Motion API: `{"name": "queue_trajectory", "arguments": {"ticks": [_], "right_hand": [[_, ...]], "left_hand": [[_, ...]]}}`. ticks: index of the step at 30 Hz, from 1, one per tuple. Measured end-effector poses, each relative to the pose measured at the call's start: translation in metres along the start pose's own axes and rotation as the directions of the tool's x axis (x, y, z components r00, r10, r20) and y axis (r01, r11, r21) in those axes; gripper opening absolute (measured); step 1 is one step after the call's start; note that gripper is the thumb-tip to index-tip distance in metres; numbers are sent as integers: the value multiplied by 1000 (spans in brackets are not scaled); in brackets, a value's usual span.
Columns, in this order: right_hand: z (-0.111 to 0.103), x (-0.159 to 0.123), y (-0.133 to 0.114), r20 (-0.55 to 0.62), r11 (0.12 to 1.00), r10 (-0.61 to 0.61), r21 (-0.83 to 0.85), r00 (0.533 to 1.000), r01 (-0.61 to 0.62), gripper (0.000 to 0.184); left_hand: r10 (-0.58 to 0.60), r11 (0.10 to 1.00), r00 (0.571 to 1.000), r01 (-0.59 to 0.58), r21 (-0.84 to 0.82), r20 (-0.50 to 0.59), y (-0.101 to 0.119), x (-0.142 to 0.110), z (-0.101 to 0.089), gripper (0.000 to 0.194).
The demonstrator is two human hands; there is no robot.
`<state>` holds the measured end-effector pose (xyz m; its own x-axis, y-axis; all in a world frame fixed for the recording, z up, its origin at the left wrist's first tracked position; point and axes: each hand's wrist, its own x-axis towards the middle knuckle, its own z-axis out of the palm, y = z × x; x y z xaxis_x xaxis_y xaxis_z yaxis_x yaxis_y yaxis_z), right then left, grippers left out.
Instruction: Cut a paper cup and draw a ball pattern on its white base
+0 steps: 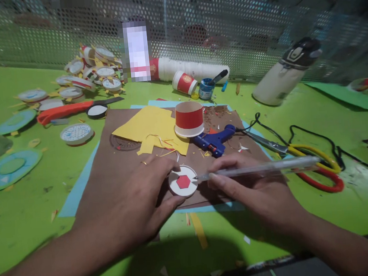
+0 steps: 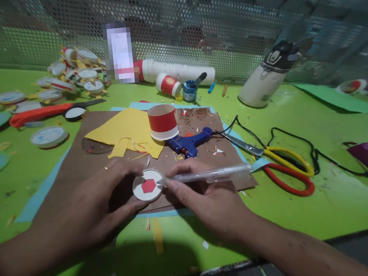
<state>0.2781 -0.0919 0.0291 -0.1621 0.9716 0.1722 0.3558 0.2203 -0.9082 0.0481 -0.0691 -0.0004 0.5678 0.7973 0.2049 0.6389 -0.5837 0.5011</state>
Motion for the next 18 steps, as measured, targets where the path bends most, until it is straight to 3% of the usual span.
{"name": "queue_trajectory", "arguments": {"ticks": [6,11,18], "right_hand": [[2,1,0,-23,992,-24,-128,999,21,1],[-1,-2,-1,-17,985,15,-173,1000,-18,5],[0,-4,6,50,913,-265,-309,963,267,24]], "left_hand": [[29,999,998,-31,-36,-54,0,0,1,50],[-17,994,1000,14,-106,-27,0,-1,-4,48],[-114,976,994,110,-188,-7,2,5,-5,51]]}}
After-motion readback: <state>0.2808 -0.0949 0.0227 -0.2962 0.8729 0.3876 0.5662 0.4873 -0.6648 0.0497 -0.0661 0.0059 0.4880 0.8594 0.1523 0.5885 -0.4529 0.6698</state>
